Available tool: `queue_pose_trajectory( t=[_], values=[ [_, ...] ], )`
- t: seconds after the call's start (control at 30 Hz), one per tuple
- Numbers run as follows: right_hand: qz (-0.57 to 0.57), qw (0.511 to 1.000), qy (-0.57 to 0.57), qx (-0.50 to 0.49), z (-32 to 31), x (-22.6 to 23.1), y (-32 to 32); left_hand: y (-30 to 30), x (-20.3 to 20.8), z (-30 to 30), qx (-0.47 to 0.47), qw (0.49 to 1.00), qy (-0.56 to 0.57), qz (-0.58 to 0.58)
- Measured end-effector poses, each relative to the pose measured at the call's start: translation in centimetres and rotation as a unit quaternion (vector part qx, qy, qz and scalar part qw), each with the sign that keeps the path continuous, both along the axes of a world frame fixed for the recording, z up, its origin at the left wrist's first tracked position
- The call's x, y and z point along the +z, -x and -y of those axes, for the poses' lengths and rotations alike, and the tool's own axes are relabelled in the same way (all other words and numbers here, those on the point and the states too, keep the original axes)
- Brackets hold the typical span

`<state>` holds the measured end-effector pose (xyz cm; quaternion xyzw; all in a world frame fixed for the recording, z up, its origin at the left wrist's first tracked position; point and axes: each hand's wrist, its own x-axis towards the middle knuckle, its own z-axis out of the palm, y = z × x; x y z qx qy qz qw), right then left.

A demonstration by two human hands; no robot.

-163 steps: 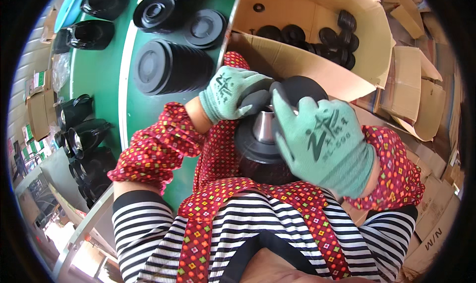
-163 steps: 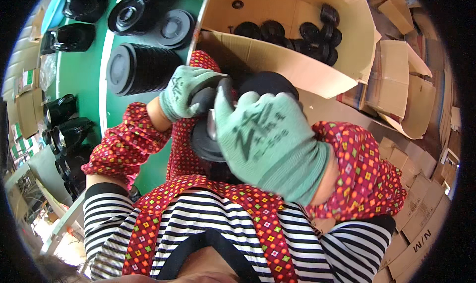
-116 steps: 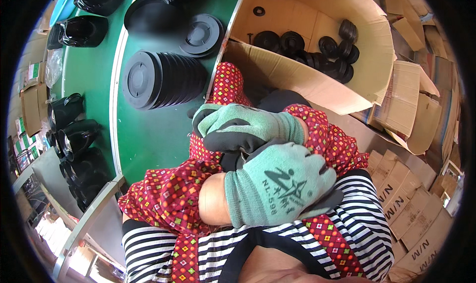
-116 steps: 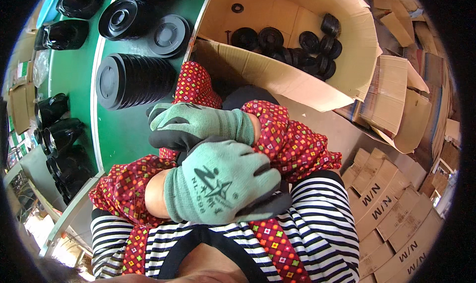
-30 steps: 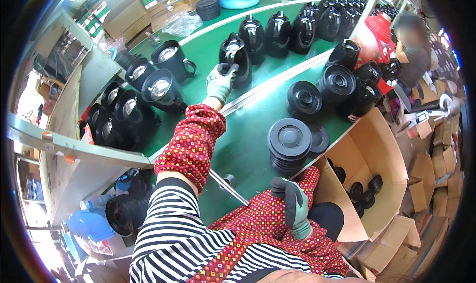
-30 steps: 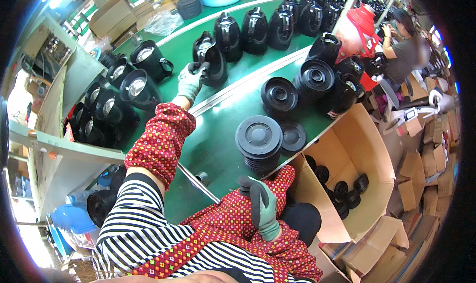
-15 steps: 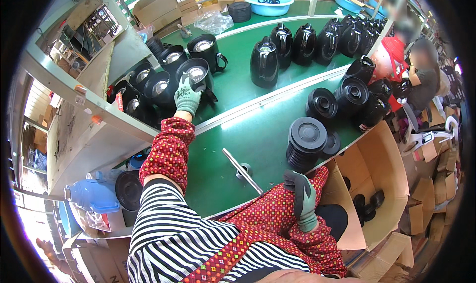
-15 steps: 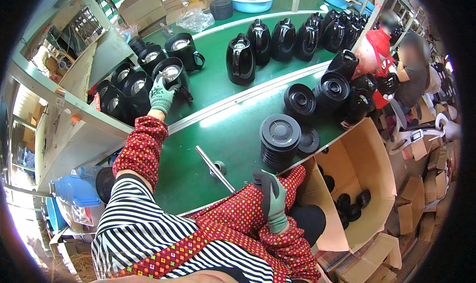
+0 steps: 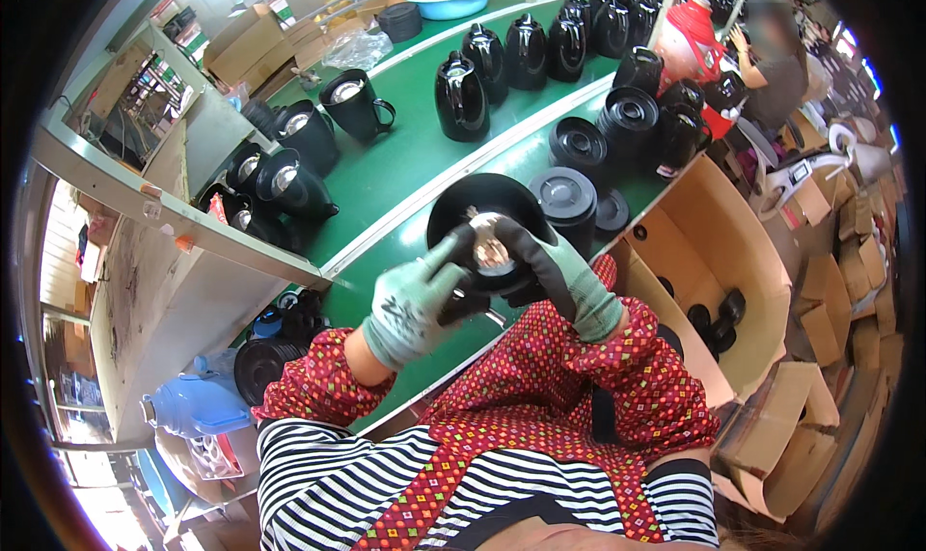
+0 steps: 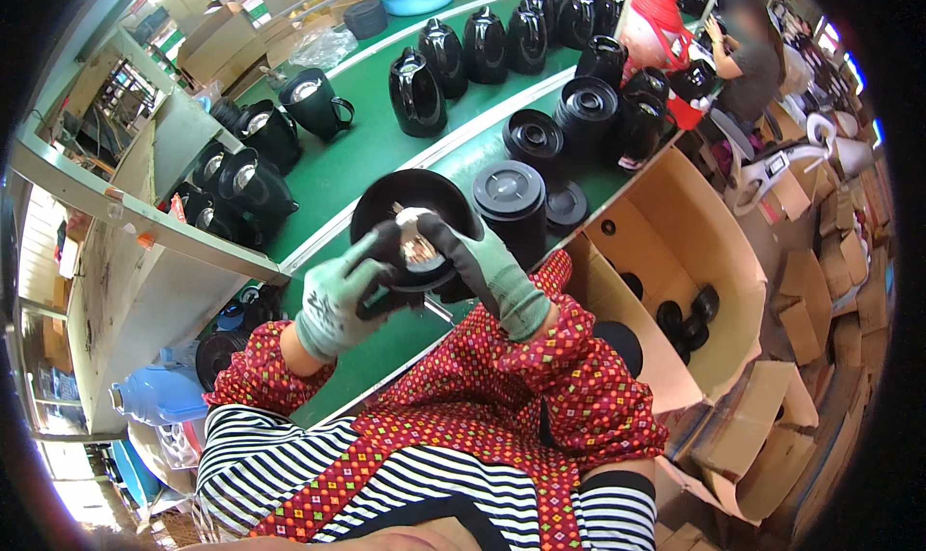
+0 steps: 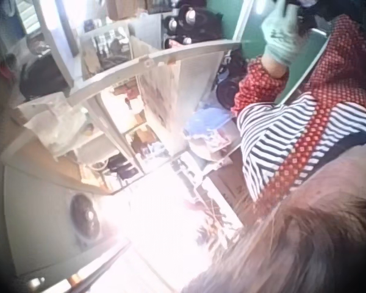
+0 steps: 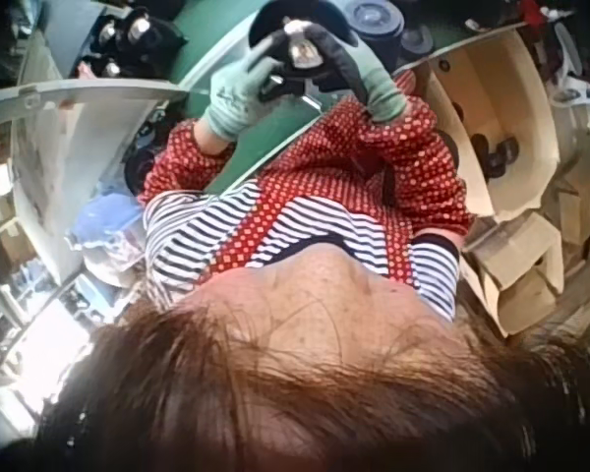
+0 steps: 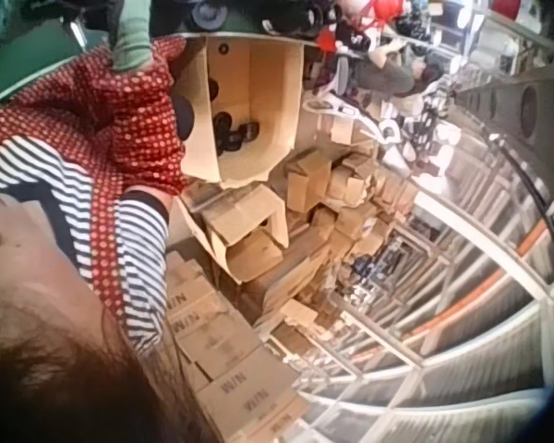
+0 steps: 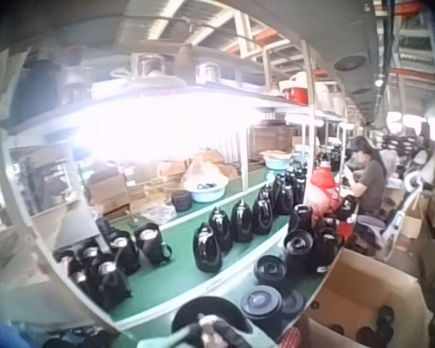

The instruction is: The person repeatedly picks up black kettle bodies from a green workbench, inserts a metal spout into the opening, and secures a black lid on top. The assembled kettles are placed back on the bench. The person handles multiple kettles one at a time throughout the clip.

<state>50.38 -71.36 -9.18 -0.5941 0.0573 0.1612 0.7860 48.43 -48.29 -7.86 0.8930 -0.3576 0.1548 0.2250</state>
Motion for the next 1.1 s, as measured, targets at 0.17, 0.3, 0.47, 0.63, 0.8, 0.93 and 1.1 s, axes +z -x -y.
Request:
queue_pose_trajectory(
  t=[0.17, 0.3, 0.47, 0.63, 0.8, 0.93, 1.1],
  values=[
    [0.013, 0.996, -0.084, 0.0, 4.8, -3.0, 5.2, 2.0, -0.9, 0.5, -0.104, 0.942, 0.31, -0.068],
    [0.062, 0.994, -0.086, 0.03, 10.6, -4.4, 9.3, -0.3, -5.8, -1.2, 0.048, 0.836, 0.368, -0.405],
    [0.1, 0.973, -0.085, 0.188, 11.2, 1.0, 8.4, 1.4, -12.7, 0.3, -0.298, 0.56, 0.312, -0.707],
    [0.098, 0.948, -0.037, 0.299, 8.9, 1.7, 5.4, 1.7, -14.2, 3.4, -0.349, 0.436, 0.343, -0.755],
    [0.181, 0.95, 0.08, 0.241, 7.6, -1.2, -1.6, 1.7, -15.0, 3.1, -0.277, 0.393, 0.441, -0.758],
    [0.365, 0.628, 0.687, 0.01, 6.5, -4.9, -9.2, 1.7, -14.2, 1.6, -0.16, 0.272, 0.63, -0.71],
    [0.229, 0.618, 0.748, 0.081, 7.6, -8.8, -11.8, 0.8, -14.9, 0.6, -0.09, 0.733, 0.404, -0.54]
  ],
)
